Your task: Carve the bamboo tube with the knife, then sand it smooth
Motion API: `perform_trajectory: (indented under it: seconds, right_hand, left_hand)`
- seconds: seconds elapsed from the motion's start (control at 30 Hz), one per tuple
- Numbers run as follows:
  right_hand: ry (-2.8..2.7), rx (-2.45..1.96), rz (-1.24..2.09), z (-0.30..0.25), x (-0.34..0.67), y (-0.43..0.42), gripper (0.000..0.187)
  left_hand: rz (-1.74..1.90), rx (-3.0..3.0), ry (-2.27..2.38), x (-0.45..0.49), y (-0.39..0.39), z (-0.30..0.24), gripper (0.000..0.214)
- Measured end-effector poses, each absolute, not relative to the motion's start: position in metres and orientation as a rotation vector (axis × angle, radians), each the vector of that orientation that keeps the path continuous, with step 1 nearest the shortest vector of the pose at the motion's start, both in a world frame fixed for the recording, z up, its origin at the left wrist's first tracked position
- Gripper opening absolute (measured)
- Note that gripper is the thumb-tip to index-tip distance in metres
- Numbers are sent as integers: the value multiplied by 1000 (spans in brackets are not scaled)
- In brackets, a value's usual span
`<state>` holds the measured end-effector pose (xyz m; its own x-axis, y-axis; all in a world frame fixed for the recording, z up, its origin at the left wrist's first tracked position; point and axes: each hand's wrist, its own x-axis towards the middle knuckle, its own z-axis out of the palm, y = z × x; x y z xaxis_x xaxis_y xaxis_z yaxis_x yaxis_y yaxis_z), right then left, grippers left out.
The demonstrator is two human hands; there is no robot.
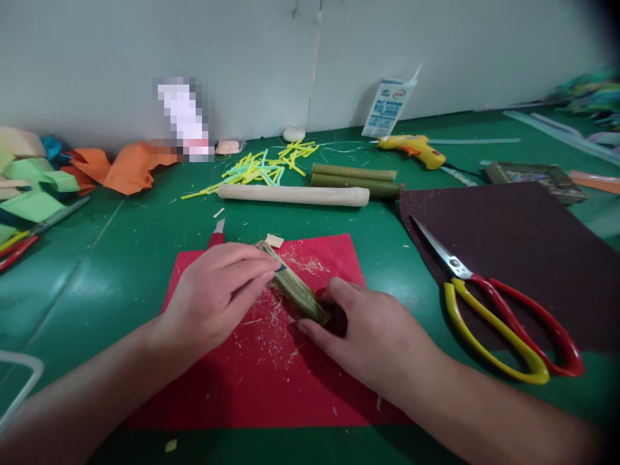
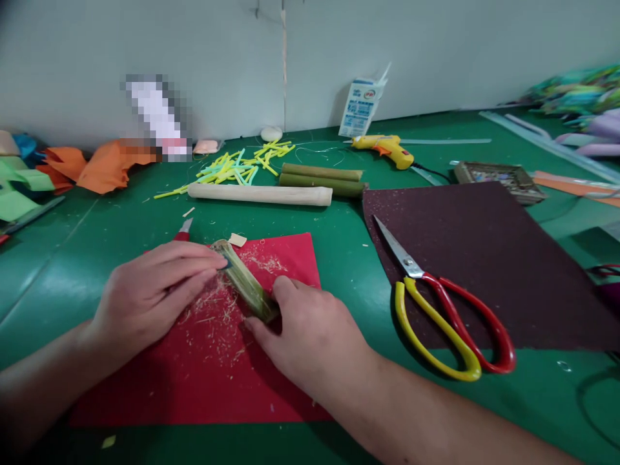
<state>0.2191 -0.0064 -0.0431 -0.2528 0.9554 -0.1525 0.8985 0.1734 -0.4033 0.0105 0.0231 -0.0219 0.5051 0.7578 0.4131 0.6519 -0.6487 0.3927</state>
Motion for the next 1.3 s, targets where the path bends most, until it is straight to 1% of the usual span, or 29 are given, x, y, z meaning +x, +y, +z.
perform_trajectory:
  seconds: [0.1, 0.2, 0.27, 0.33, 0.43, 0.7, 0.8, 0.87, 0.97, 1.07, 1.17, 1.3]
  right_hand:
    - [-2281, -1834, 658, -43, 220, -6, 25]
    - [-2283, -1811, 655, -44, 221, -6, 25]
    - [-2283, -1789, 647, -44, 221, -6, 24]
    - [-2288, -1769, 639, -44, 221, -6, 24]
    - [-2296, -1761, 624, -43, 221, -7, 24]
    - [-2307, -1741, 607, -43, 222, -6, 24]
    - [-2307, -1735, 609, -43, 222, -6, 24]
    - [-2301, -1744, 609, -42, 222, -6, 25]
    - [-2291, -1732, 609, -42, 222, -8, 23]
    - [-2293, -1713, 589, -42, 221, -8, 22]
    - [-2296, -1716, 569, -42, 220, -8, 22]
    - [-2307, -1728, 578, -42, 220, -7, 23]
  left_hand:
    - [918, 2233, 1376, 9, 25, -8, 16]
    - [943, 1750, 1529, 8, 27, 4, 17]
    - [959, 1363, 1502, 7, 30, 8, 21]
    - [941, 1066, 1374, 6, 32, 10, 25]
    - [887, 944, 1287, 6, 34, 9, 25]
    - [763, 895, 1340, 7, 36, 7, 29]
    - [761, 986, 1366, 7, 32, 7, 31]
    - [814, 1253, 1463, 8, 28, 5, 29]
    - [863, 2057, 1463, 11, 21, -1, 21]
    - [772, 2721, 1168, 15, 18, -12, 20]
    - [690, 2921, 1053, 16, 20, -19, 20]
    - [687, 2892, 1120, 14, 25, -21, 19]
